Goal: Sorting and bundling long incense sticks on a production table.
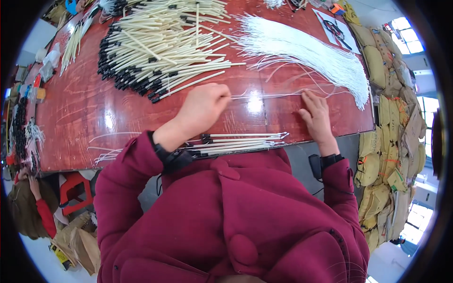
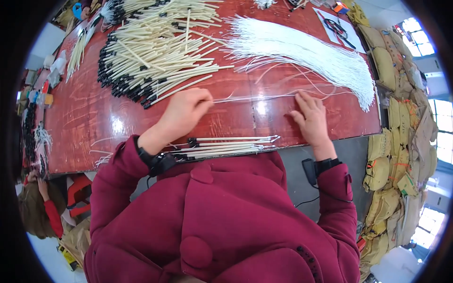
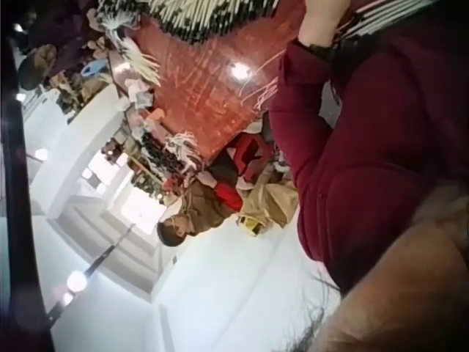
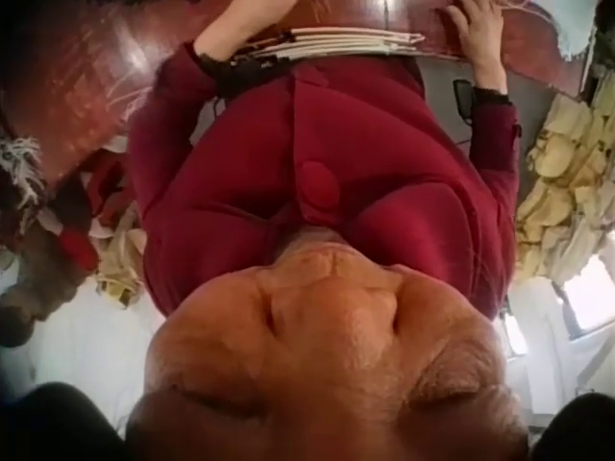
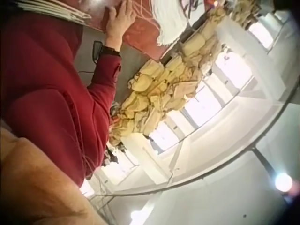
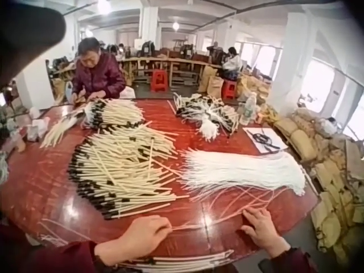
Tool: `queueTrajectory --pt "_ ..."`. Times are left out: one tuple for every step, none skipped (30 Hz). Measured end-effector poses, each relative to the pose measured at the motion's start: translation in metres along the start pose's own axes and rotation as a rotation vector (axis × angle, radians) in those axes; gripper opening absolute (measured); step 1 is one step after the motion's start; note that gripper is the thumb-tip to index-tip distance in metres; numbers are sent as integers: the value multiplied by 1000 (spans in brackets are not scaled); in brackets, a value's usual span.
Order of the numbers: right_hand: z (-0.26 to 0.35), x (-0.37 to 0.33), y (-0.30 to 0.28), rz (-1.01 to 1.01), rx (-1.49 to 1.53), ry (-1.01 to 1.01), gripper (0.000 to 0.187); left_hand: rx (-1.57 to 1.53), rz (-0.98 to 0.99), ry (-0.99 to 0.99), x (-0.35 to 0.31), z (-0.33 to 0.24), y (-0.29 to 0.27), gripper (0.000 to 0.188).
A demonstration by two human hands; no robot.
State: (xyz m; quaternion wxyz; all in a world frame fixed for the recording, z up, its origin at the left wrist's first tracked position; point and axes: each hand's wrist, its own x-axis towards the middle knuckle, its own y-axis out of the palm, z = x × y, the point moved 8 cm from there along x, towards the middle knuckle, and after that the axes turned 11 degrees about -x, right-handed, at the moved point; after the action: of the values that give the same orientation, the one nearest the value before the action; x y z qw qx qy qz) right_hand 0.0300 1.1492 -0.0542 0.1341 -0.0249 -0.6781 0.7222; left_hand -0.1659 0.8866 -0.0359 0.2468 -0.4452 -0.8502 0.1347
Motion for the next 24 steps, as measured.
queueTrajectory --pt "-13 2 0 -2 -91 26 51 7 -7 -10 -12 0 -11 11" --pt "-24 4 1 -5 -184 53 54 -79 -29 -157 -26 11 -21 11" --pt "-31 9 3 -7 -182 44 54 -166 -53 -297 -38 20 -30 11" --pt "-40 12 8 -17 -218 45 54 -260 -79 -444 -50 32 -33 11" --pt "-47 16 13 -27 -255 47 54 -263 -89 -453 -55 36 -36 11" --pt "-45 20 13 -39 -293 49 54 -247 -106 -488 -63 40 -41 11" --pt "-42 24 14 -34 -292 41 54 -232 -121 -523 -70 43 -45 11" --pt "-42 28 14 -23 -283 53 54 -218 -134 -558 -76 45 -47 12" --pt "-42 30 14 -12 -274 67 55 -221 -138 -565 -78 47 -46 12" --pt "-40 32 14 1 -265 82 55 -220 -150 -500 -73 44 -46 12" --pt "-32 34 14 5 -258 68 55 -211 -170 -440 -69 40 -48 12" --pt "-20 35 11 -9 -226 42 54 -201 -188 -379 -68 35 -50 12" --pt "-9 35 5 -24 -198 24 54 -200 -192 -386 -68 35 -50 12" --pt "2 37 0 -39 -169 6 54 -193 -191 -367 -66 33 -51 12" --pt "14 44 -5 -36 -165 2 54 -186 -189 -346 -65 30 -51 12" --pt "35 52 -13 -42 -77 -71 54 -180 -182 -325 -64 27 -50 12" --pt "58 58 -21 -48 9 -142 54 -180 -177 -329 -64 26 -49 12" --pt "78 61 -23 -56 94 -209 54 -196 -162 -326 -62 24 -47 11" --pt "90 63 -20 -57 95 -204 54 -211 -148 -323 -60 23 -45 11" --pt "110 68 -13 -19 209 -298 54 -218 -142 -322 -59 21 -44 10" --pt "129 68 -9 20 316 -384 55 -216 -140 -320 -57 20 -42 10" --pt "146 69 -7 17 317 -382 55 -246 -139 -314 -54 19 -40 10" --pt "163 69 -5 14 406 -383 49 -275 -140 -309 -53 17 -37 10" --pt "175 69 -5 10 496 -380 42 -303 -138 -303 -51 15 -35 10"
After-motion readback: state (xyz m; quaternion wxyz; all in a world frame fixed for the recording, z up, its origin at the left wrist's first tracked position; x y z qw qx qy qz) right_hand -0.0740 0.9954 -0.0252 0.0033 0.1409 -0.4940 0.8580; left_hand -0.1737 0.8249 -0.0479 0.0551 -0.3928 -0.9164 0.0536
